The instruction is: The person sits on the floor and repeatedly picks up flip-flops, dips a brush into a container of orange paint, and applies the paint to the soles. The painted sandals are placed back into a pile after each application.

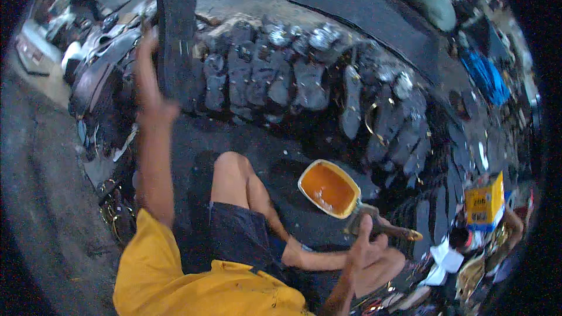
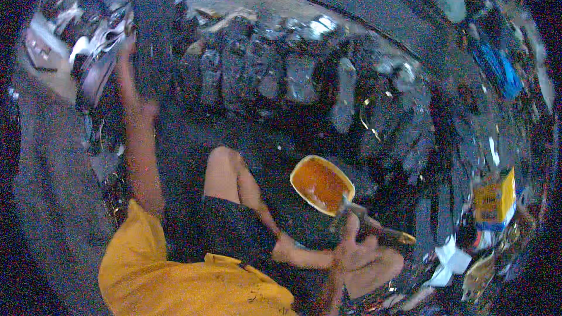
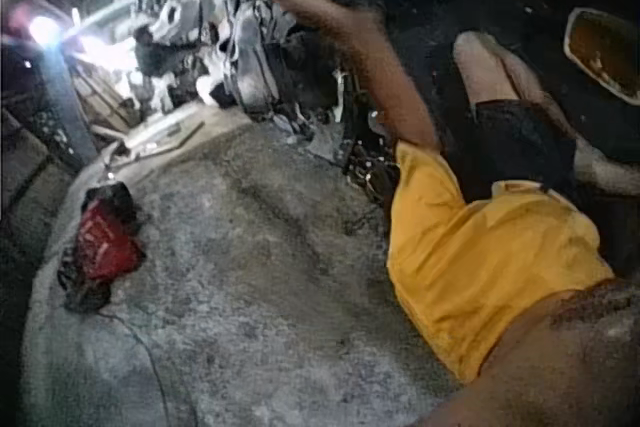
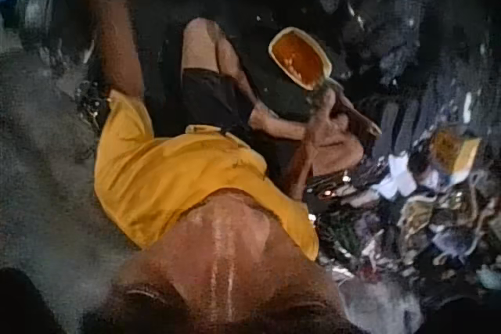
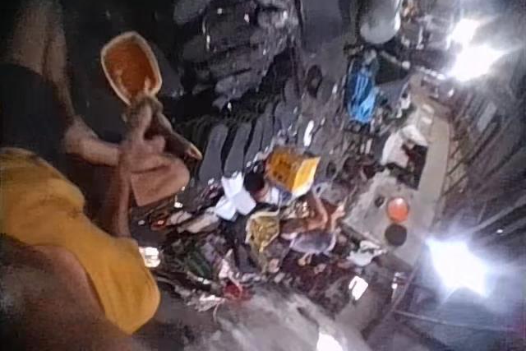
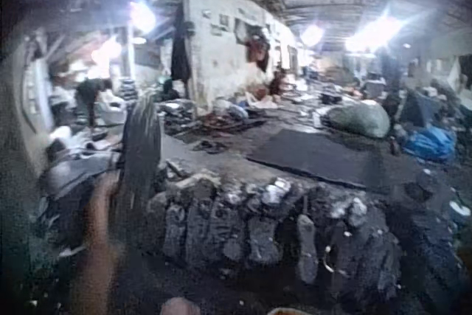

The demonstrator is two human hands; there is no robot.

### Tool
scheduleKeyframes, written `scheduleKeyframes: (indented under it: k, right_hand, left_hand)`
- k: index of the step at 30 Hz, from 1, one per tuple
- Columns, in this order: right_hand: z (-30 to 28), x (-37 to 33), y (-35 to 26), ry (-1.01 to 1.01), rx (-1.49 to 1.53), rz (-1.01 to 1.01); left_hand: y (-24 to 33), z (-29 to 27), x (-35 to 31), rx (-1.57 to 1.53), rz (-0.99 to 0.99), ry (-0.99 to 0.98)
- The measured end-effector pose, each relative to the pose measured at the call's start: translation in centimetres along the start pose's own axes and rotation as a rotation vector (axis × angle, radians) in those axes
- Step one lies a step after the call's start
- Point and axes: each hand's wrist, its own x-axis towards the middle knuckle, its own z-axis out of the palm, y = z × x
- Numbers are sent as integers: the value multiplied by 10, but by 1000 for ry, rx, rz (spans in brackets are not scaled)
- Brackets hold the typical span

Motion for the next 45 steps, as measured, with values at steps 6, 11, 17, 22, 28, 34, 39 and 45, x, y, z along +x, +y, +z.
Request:
scheduleKeyframes:
  k: [6,11,17,22,28,34,39,45]
  right_hand:
    - [22,27,54,19,-361,-74]
    - [23,21,74,92,-596,-4]
    - [45,11,-23,55,-1005,-199]
    - [59,20,-48,-2,-1350,-326]
    - [84,30,-64,-19,-1063,177]
    - [37,52,0,37,-858,-116]
    - [-26,67,45,79,-923,-589]
    - [23,18,-60,77,-781,-266]
  left_hand:
    - [-15,-198,235,1496,440,-51]
    - [-169,-248,300,809,-324,500]
    - [-233,-317,364,933,-533,390]
    - [-265,-333,373,1079,-552,414]
    - [-218,-364,337,1651,-291,336]
    - [-105,-180,52,1202,704,58]
    - [-69,-235,-164,1795,125,550]
    - [-99,-414,-359,2353,-726,650]
